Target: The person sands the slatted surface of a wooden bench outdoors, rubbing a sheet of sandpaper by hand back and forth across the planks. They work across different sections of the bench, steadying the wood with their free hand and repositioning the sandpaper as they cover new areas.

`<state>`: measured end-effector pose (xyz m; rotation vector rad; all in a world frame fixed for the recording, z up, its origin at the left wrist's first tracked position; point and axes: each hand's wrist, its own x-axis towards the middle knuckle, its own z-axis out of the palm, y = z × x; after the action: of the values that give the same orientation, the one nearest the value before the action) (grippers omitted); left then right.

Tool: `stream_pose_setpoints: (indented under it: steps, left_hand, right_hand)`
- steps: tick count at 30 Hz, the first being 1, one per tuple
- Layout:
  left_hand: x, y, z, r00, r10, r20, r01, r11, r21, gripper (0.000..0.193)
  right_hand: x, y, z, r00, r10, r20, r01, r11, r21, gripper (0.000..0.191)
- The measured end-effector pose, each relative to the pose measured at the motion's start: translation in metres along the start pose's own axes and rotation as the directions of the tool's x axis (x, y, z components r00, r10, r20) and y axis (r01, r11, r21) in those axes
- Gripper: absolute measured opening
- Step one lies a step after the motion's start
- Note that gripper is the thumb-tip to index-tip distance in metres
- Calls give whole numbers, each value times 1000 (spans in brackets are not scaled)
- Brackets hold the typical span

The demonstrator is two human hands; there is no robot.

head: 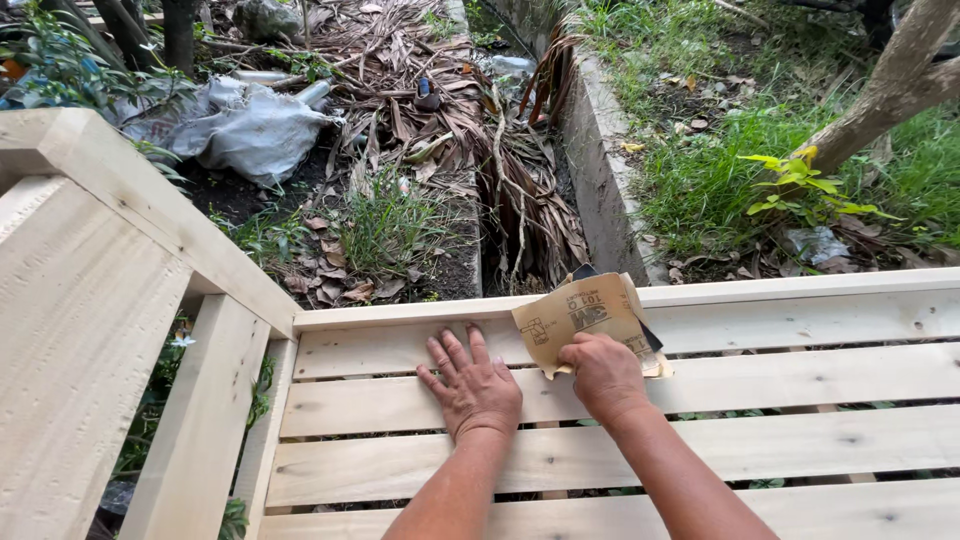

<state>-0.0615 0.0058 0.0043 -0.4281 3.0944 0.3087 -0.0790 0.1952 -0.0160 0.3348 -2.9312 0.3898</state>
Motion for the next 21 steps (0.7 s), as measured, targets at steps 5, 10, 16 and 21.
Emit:
stream_pose_setpoints:
  steps: [5, 10, 16, 21]
  left_hand:
    - [1, 0, -2, 1000, 15, -5, -15, 1000, 16, 71]
    - [0, 1, -2, 1000, 0, 25, 0, 1000, 4, 72]
    - [2, 1, 0, 1000, 1, 10, -1, 1000, 24, 69]
    - [2, -2, 2, 1000, 14, -22, -14, 1000, 6, 73]
  right_hand:
    - [-32, 90, -45, 986, 131, -107, -124, 990, 66, 23]
    - [-58, 187, -91, 916, 382, -124, -392, 917, -69, 27]
    - [-29, 15, 3, 986, 14, -167, 20, 980, 199, 26]
    - [-78, 2, 10, 952, 56, -300, 1, 982, 187, 39]
